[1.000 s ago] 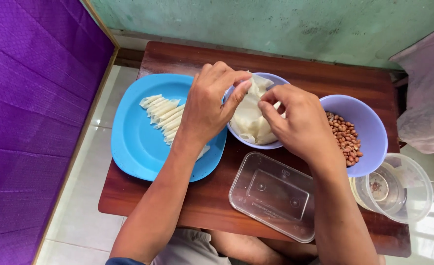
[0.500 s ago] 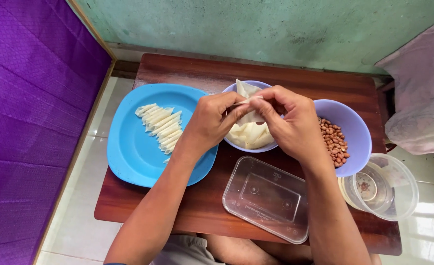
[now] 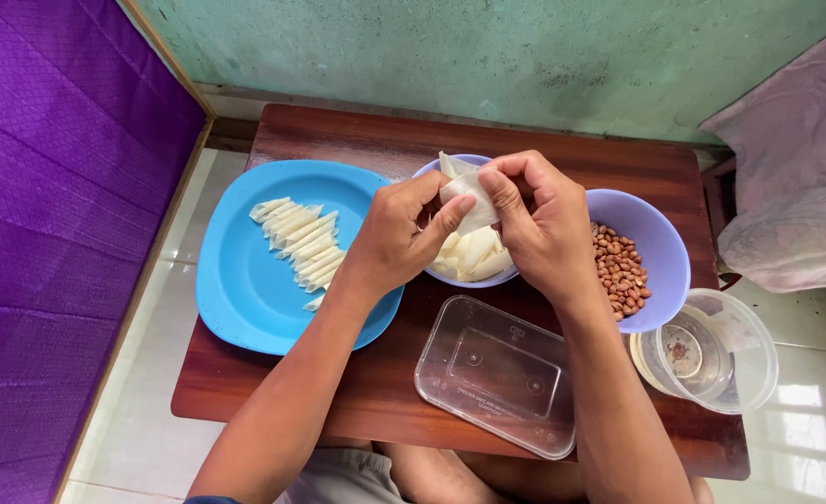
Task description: A person is manually preparing peanut snacks by placing a peanut on a small square wrapper, rolling it into a tight cylinder, and arranging the finished rolls on a blue plate.
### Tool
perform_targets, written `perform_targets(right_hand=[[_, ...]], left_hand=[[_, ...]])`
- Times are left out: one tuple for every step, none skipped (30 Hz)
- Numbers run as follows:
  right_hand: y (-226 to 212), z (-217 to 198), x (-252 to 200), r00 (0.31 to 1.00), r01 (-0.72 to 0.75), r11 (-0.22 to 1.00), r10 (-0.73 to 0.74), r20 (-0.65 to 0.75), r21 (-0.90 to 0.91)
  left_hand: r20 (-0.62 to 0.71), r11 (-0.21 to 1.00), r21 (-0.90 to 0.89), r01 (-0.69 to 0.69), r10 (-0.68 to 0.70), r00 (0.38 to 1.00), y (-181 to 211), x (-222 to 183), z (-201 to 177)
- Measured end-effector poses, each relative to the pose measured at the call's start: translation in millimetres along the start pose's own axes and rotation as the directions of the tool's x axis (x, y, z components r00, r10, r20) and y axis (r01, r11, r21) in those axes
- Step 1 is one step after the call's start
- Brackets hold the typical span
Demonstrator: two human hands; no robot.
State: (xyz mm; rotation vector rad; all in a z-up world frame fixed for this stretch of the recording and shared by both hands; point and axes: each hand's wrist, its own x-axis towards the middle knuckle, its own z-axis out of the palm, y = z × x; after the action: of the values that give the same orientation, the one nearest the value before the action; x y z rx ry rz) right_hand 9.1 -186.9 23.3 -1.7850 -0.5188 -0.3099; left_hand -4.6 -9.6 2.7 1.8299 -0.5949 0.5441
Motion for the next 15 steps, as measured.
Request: perform_targets(right_hand=[[0.3, 0.0, -0.4, 1.0, 0.001, 1.0, -0.001, 0.002, 0.001], [0.2, -0.3, -0.8, 1.0, 0.005, 1.0, -0.005, -0.004, -0.023], [-0.1, -0.5, -1.1, 1.0, 0.009, 0.999, -0.01, -0.01, -0.046], [2.5, -0.5, -1.0, 1.0, 0.014, 0.999, -0.015, -0.01, -0.048], [5.1, -0.6, -0.8, 0.999, 0.034, 0.997, -0.036, -0.021, -0.067], [8.0, -0.8, -1.2, 0.998, 0.052, 0.995, -0.054, -0.032, -0.085], [4.2, -0.3, -1.3, 0.998, 0.055, 0.995, -0.057, -0.031, -0.086], [0.7, 0.5, -1.3, 0.997, 0.062, 0.997, -0.064, -0.035, -0.051], [-2.8, 1.4, -1.4, 0.997, 0.069, 0.997, -0.07, -0.04, -0.016], [-3.4, 4.0, -2.4, 0.997, 0.07, 0.997, -0.071, -0.039, -0.016], [-4.1, 6.6, -3.4, 0.994, 0.079, 0.997, -0.08, -0.069, -0.012], [-4.6, 9.3, -4.2, 0.991, 0.089, 0.996, -0.089, -0.099, -0.007], [-5.8, 11.9, -5.5, 0.991, 0.091, 0.996, -0.091, -0.1, -0.005], [-7.1, 14.6, -6.7, 0.988, 0.095, 0.995, -0.097, -0.117, -0.017], [-8.4, 17.3, -8.0, 0.986, 0.1, 0.995, -0.103, -0.135, -0.028]], left_hand=[[-0.002, 1.0, 0.001, 0.001, -0.001, 1.0, -0.4, -0.1, 0.2], [-0.004, 1.0, -0.016, 0.011, -0.011, 1.0, -0.8, 0.2, 0.4], [-0.007, 0.999, -0.034, 0.021, -0.021, 1.0, -0.9, 0.6, 0.5], [-0.01, 0.999, -0.034, 0.016, -0.017, 1.0, -1.3, 0.4, 0.9], [-0.003, 0.999, -0.045, 0.017, -0.017, 1.0, -1.6, 0.3, 1.4], [0.004, 0.998, -0.055, 0.02, -0.019, 1.0, -2.0, -0.4, 2.3], [0.002, 0.998, -0.055, 0.017, -0.017, 1.0, 0.0, -0.7, 2.5], [0.003, 0.998, -0.061, 0.012, -0.012, 1.0, 1.9, -1.2, 2.6], [0.005, 0.998, -0.068, 0.007, -0.007, 1.0, 3.7, -1.8, 2.6], [0.005, 0.998, -0.067, 0.007, -0.007, 1.0, 1.1, -2.6, 4.0], [-0.001, 0.997, -0.08, 0.012, -0.012, 1.0, -1.5, -3.4, 5.3], [-0.007, 0.996, -0.091, 0.016, -0.016, 1.0, -4.1, -3.9, 6.6], [-0.006, 0.996, -0.089, 0.015, -0.015, 1.0, -1.6, -3.0, 5.4], [-0.017, 0.997, -0.08, 0.005, -0.006, 1.0, 0.9, -2.1, 4.1], [-0.027, 0.998, -0.07, -0.005, 0.003, 1.0, 3.4, -1.2, 2.8]])
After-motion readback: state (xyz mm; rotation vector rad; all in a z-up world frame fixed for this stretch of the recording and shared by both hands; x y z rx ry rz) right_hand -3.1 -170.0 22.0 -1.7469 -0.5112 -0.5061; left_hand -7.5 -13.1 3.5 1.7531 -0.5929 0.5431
